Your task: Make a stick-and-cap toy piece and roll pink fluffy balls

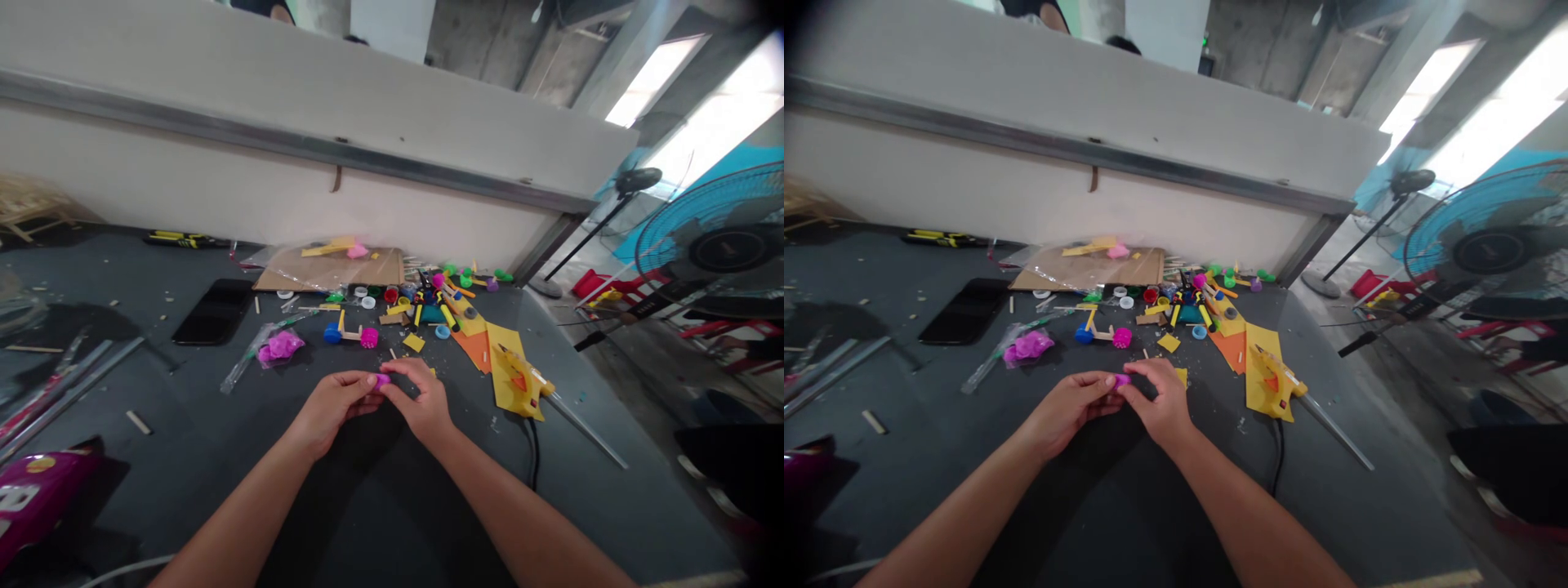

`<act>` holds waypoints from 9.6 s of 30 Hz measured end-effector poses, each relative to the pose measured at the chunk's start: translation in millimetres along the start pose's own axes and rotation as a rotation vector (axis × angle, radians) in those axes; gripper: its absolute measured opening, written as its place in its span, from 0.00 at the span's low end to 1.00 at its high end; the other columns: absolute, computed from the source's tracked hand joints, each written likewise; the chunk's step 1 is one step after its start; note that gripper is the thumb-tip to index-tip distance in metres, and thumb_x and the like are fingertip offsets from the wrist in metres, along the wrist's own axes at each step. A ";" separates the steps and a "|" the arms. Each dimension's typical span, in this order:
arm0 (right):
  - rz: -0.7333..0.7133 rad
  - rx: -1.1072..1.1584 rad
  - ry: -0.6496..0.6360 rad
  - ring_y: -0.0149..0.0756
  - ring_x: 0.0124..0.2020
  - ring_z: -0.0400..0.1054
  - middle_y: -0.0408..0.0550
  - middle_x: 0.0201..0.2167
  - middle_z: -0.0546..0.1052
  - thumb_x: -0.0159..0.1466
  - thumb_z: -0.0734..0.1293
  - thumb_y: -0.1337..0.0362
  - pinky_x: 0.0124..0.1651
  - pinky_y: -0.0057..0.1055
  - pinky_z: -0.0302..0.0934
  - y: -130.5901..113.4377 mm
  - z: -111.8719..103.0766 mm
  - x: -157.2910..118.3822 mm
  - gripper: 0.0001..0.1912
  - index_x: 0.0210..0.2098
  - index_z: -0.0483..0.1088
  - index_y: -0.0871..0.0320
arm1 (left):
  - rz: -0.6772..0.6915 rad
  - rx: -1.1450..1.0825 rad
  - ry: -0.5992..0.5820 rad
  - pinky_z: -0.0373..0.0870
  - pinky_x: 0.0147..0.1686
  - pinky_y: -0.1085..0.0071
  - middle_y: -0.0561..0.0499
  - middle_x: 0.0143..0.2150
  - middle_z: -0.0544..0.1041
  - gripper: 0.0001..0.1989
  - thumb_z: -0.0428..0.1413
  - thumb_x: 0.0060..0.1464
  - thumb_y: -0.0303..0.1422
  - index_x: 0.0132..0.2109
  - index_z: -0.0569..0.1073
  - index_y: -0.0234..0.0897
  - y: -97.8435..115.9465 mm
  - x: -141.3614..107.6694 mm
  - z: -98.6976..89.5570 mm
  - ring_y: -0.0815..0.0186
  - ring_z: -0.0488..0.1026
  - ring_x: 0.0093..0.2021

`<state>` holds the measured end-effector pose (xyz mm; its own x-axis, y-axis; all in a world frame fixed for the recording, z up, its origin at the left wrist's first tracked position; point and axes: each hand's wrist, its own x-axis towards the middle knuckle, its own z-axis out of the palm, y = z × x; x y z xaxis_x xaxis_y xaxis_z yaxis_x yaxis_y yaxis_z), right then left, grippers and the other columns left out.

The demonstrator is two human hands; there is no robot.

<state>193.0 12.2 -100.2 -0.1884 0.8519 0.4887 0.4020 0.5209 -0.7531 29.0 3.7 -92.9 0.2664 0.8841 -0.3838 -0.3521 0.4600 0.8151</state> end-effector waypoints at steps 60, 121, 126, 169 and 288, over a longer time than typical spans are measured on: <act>-0.149 -0.066 -0.033 0.39 0.43 0.69 0.45 0.37 0.77 0.58 0.68 0.61 0.49 0.40 0.62 -0.8 -2.2 1.5 0.09 0.40 0.73 0.51 | 0.024 0.010 -0.041 0.69 0.37 0.73 0.51 0.27 0.75 0.09 0.62 0.45 0.36 0.31 0.76 0.33 -0.6 0.2 -0.2 0.72 0.70 0.29; 0.156 0.130 -0.116 0.33 0.35 0.70 0.44 0.34 0.77 0.58 0.67 0.59 0.38 0.28 0.64 28.0 33.0 30.0 0.10 0.38 0.73 0.55 | 0.358 0.236 0.148 0.73 0.33 0.72 0.52 0.27 0.77 0.14 0.63 0.41 0.37 0.35 0.76 0.33 1.2 31.2 -24.7 0.70 0.73 0.27; 0.208 0.153 -0.104 0.34 0.35 0.70 0.43 0.32 0.77 0.56 0.68 0.61 0.38 0.28 0.63 28.6 31.7 33.0 0.07 0.34 0.74 0.55 | 0.358 0.280 0.218 0.73 0.31 0.72 0.52 0.28 0.77 0.14 0.63 0.40 0.37 0.35 0.76 0.34 2.9 33.0 -21.4 0.69 0.73 0.27; -0.067 -0.049 -0.046 0.37 0.40 0.67 0.44 0.34 0.76 0.54 0.71 0.64 0.45 0.33 0.60 17.0 29.1 32.8 0.10 0.37 0.73 0.52 | 0.321 0.181 0.144 0.71 0.33 0.73 0.50 0.29 0.78 0.14 0.64 0.41 0.35 0.35 0.76 0.31 6.6 26.7 -25.7 0.72 0.72 0.26; -0.236 -0.080 -0.179 0.41 0.51 0.63 0.48 0.48 0.73 0.62 0.64 0.61 0.55 0.43 0.56 22.6 21.6 34.1 0.17 0.51 0.66 0.52 | 0.248 0.304 0.073 0.67 0.28 0.73 0.51 0.23 0.74 0.15 0.58 0.47 0.43 0.28 0.75 0.32 10.3 25.2 -21.9 0.70 0.69 0.24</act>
<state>176.3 54.2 -110.0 -0.4373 0.7073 0.5554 0.3965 0.7059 -0.5869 12.4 32.6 -103.7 0.1380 0.9738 -0.1807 -0.1135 0.1968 0.9738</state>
